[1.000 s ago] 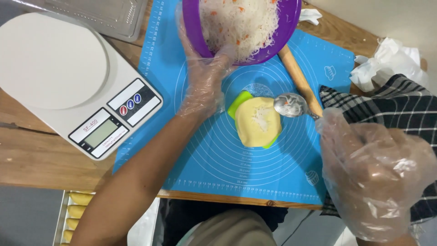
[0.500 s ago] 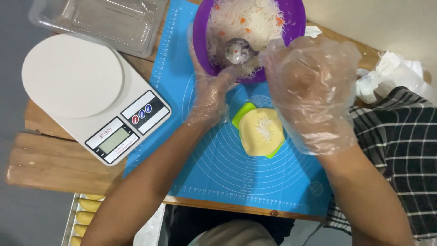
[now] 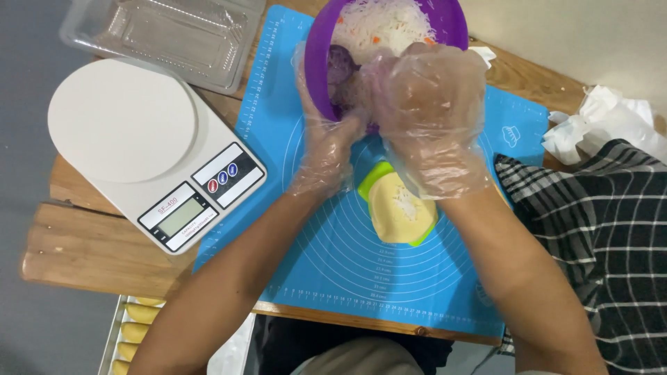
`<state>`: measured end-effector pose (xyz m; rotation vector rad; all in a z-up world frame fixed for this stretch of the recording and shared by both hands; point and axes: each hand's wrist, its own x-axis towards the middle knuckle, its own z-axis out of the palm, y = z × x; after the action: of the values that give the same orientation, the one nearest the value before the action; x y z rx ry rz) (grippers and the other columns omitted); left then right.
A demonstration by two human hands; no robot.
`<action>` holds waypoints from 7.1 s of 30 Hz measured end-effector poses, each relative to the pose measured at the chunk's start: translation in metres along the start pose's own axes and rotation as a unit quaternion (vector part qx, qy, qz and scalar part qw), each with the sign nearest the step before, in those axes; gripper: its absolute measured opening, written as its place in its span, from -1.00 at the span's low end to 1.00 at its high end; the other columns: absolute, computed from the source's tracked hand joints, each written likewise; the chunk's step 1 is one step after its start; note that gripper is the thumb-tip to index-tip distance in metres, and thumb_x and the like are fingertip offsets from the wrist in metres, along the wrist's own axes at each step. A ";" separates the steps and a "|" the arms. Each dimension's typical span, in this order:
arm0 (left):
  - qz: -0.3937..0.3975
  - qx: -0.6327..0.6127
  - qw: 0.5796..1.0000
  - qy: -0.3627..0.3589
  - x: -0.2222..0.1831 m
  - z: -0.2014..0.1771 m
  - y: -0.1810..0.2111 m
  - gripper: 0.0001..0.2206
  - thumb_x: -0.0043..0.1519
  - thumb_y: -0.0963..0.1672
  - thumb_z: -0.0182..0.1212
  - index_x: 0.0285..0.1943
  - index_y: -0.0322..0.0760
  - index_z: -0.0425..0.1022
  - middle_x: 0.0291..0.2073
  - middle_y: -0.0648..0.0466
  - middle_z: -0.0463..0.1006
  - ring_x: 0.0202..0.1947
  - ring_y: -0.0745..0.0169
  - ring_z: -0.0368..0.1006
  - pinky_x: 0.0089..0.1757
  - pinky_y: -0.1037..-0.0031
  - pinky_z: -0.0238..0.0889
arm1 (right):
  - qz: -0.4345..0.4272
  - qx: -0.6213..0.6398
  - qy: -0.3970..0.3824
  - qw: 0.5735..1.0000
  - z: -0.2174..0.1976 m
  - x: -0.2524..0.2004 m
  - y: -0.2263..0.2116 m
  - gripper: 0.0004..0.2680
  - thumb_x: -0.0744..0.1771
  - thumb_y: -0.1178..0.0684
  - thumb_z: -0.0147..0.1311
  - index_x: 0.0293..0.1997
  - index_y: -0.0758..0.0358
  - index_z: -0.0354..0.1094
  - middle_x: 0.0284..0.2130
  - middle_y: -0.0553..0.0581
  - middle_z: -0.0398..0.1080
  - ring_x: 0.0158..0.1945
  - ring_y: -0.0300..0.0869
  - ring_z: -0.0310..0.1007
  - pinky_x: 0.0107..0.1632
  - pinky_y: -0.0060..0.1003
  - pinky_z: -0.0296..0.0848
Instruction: Shaping pastries by rolling dough, adding filling, and using a plastic mold.
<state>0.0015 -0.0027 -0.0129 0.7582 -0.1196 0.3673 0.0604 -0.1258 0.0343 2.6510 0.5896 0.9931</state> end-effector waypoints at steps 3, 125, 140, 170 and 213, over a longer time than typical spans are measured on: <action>-0.004 0.012 1.000 0.001 0.001 0.001 0.001 -0.04 0.12 -0.38 0.08 0.64 0.23 -0.28 0.55 -0.24 -0.03 0.50 -0.23 0.12 0.29 0.00 0.45 | -0.011 0.249 -0.036 0.968 -0.036 0.009 0.009 -0.81 0.49 -0.08 0.10 -0.20 0.13 0.34 -0.29 0.05 0.34 -0.22 -0.09 0.34 -0.04 -0.14 0.33; 0.155 0.639 0.597 -0.460 -0.012 0.018 0.034 -0.52 0.42 0.13 -0.12 -0.24 -0.27 0.52 0.06 0.11 0.55 -0.04 0.00 0.50 -0.21 0.15 0.33 | 0.052 0.329 -0.195 0.922 -0.116 -0.190 0.032 -0.65 0.49 0.09 -0.26 0.53 0.07 0.06 0.56 0.41 -0.35 0.64 0.33 -0.20 0.60 0.27 0.03; 0.025 0.548 0.686 -0.479 -0.021 0.004 0.021 -0.39 0.44 0.12 -0.29 0.49 -0.41 0.14 0.35 -0.18 0.37 0.41 -0.13 0.21 0.33 0.19 0.01 | 0.077 0.377 -0.214 0.898 -0.115 -0.175 0.022 -0.67 0.49 -0.03 -0.27 0.50 0.04 0.13 0.56 0.40 -0.36 0.64 0.35 -0.24 0.61 0.27 -0.04; 0.038 0.529 0.707 -0.467 -0.011 0.010 0.031 -0.46 0.40 0.10 -0.16 -0.36 -0.28 0.62 0.22 -0.03 0.53 0.30 -0.11 0.34 0.24 0.17 0.15 | 0.099 0.227 -0.182 0.952 -0.135 -0.188 0.005 -0.56 0.50 -0.25 -0.48 0.56 0.06 0.02 0.54 0.47 -0.17 0.59 0.37 0.02 0.40 0.25 0.22; 0.102 0.502 0.593 -0.621 -0.027 0.010 0.018 -0.51 0.38 0.21 -0.36 0.11 0.17 0.50 0.51 0.21 0.15 0.55 0.04 -0.12 0.39 -0.03 -0.44 | 0.215 0.325 -0.128 0.912 -0.145 -0.210 0.030 -0.66 0.47 0.19 -0.31 0.31 0.78 0.19 0.49 0.50 -0.24 0.58 0.33 -0.09 0.54 0.08 0.26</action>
<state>-0.0298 -0.0050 -0.0002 2.0695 -1.4545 -0.0015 -0.1722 -0.2346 0.0327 3.5439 0.3084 0.5772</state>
